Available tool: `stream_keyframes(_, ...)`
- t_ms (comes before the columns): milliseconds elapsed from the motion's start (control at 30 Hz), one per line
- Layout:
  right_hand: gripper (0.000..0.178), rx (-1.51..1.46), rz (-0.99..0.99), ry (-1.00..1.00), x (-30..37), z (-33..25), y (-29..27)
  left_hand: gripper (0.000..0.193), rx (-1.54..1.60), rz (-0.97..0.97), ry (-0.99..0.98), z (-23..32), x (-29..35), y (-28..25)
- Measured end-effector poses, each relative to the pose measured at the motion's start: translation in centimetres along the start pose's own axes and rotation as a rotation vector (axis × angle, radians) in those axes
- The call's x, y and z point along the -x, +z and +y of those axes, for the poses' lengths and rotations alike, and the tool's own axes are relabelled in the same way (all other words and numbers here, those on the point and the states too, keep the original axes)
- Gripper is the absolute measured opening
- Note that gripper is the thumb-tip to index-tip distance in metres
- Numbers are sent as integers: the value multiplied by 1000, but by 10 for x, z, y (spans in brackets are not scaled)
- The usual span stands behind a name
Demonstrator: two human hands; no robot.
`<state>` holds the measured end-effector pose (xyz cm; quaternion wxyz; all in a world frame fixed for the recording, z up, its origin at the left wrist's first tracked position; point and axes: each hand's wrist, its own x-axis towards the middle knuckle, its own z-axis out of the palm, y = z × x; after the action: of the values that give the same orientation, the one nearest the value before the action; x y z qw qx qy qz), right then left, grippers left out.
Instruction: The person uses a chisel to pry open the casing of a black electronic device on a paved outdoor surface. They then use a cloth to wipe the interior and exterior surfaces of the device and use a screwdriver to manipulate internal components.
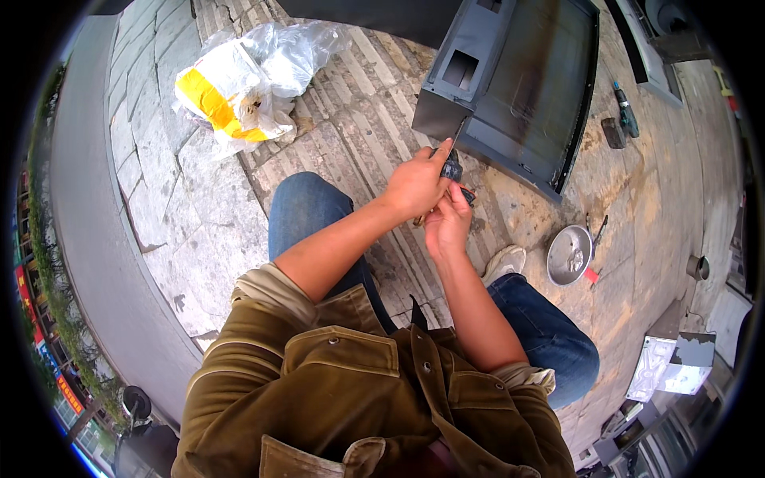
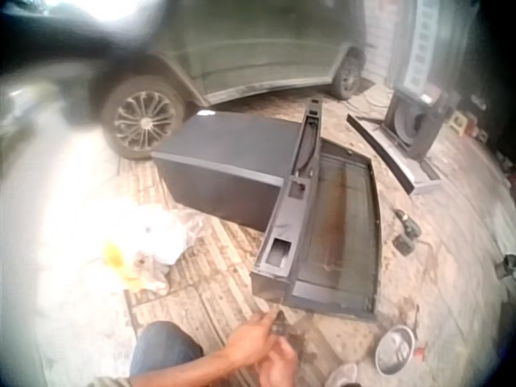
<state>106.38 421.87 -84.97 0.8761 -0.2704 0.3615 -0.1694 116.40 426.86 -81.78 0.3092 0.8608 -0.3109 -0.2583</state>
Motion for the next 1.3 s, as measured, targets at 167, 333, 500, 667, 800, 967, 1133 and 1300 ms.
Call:
stream_keyframes(167, 33, 26, -35, -17, -4, -5, 5, 62, 9, 52, 32, -1, -3, 2)
stream_keyframes(333, 31, 46, -46, -26, -8, -9, 12, 56, 17, 94, 28, -1, -11, 1)
stream_keyframes(500, 31, 401, -137, 114, -9, -42, 18, 55, 227, 77, 39, -25, -15, 14)
stream_keyframes(667, 34, 1352, -97, -419, -61, -150, 31, 56, 1104, -203, -308, 2, -13, 13)
stream_keyframes(800, 57, 1699, -140, -840, -98, -188, 104, 50, 1116, -94, -277, 3, -11, 22)
stream_keyframes(967, 56, 1975, -538, -1418, -155, -170, 144, 44, 1267, -92, -375, 4, -18, 22)
stream_keyframes(1133, 56, 1947, -598, -1340, -186, -145, 133, 41, 1354, 29, -436, 23, -16, 26)
stream_keyframes(1300, 55, 1919, -630, -1358, -186, -140, 130, 43, 1545, 128, -514, 34, -17, 39)
